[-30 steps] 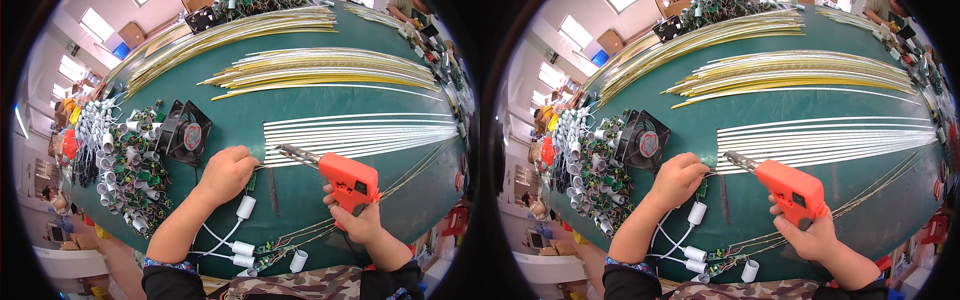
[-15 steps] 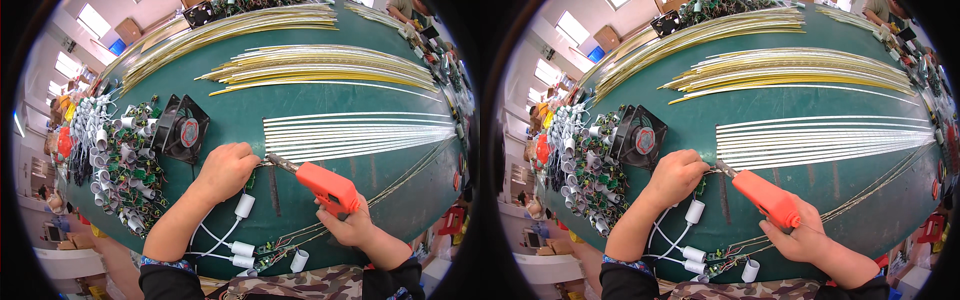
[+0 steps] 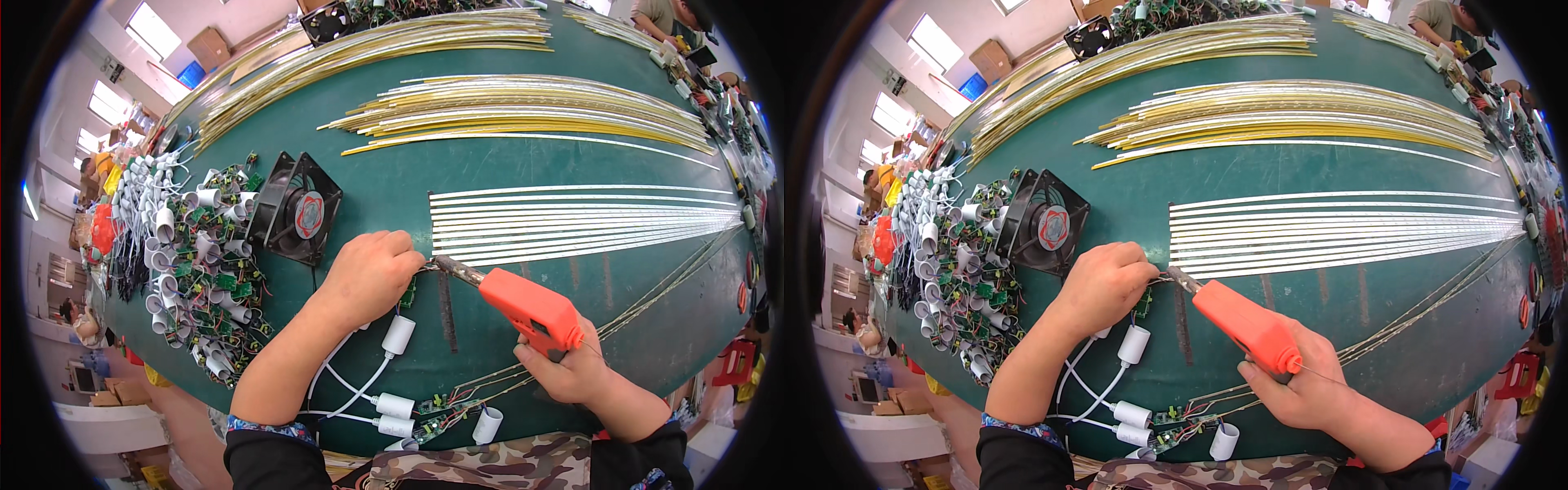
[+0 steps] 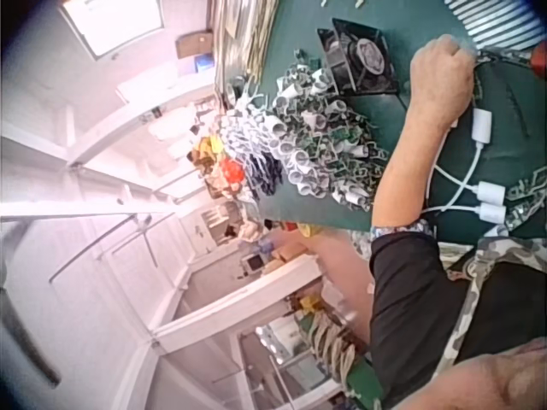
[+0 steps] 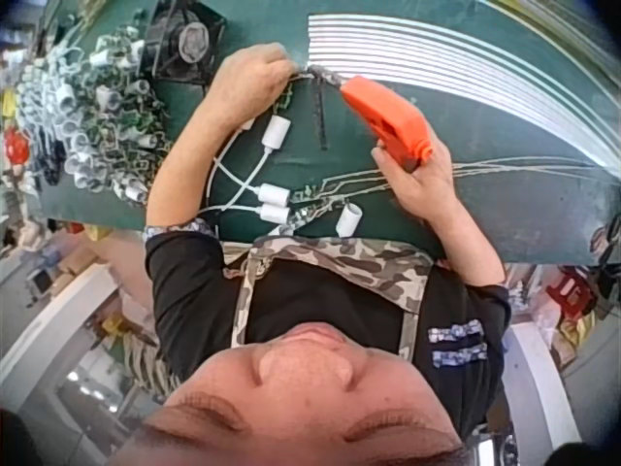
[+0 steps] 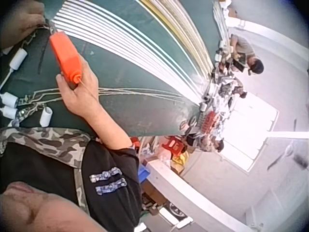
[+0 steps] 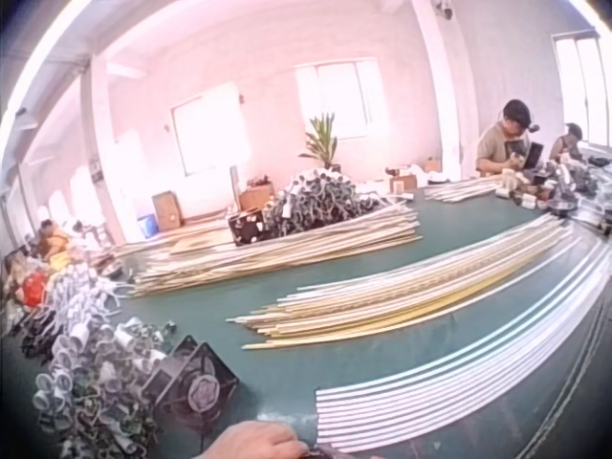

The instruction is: The person solders wires from circuit board components onto the ends of LED strips using a soldering iron.

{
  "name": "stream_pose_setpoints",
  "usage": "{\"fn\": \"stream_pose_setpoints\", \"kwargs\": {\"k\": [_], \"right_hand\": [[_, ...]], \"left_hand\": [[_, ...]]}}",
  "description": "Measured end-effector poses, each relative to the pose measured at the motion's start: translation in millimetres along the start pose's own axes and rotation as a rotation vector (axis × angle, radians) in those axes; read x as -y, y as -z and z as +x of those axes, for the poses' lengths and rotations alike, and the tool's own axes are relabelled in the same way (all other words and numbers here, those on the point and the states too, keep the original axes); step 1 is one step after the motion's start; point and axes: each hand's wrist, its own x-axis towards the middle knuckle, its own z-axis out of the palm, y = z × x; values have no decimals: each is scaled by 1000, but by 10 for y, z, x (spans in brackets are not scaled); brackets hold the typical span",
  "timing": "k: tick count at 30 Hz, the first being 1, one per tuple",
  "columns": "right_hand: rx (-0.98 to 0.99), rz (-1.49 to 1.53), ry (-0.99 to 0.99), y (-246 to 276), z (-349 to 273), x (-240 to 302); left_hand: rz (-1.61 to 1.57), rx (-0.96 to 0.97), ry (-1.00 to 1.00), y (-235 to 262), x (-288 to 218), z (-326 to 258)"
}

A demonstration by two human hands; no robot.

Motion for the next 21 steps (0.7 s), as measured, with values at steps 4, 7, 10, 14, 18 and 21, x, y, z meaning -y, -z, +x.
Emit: {"fn": "stream_pose_setpoints", "kwargs": {"k": [4,7,10,14,18,21], "right_hand": [[-30,69,-44,37,-59,-38],[-35,54,-55,73,-61,12],[-81,93,-80,67,-74,21],[-74,89,-56,69,-100,-42],[-85,78,-33,58,-112,-48],[-85,66,-25,68,-107,-42]], "left_hand": [[4,25,0,16,-2,9],[2,25,3,17,-5,7],[3,31,6,19,-9,14],[4,35,3,28,-11,22],[10,35,-1,24,-6,22],[16,42,-4,31,-9,30]]}}
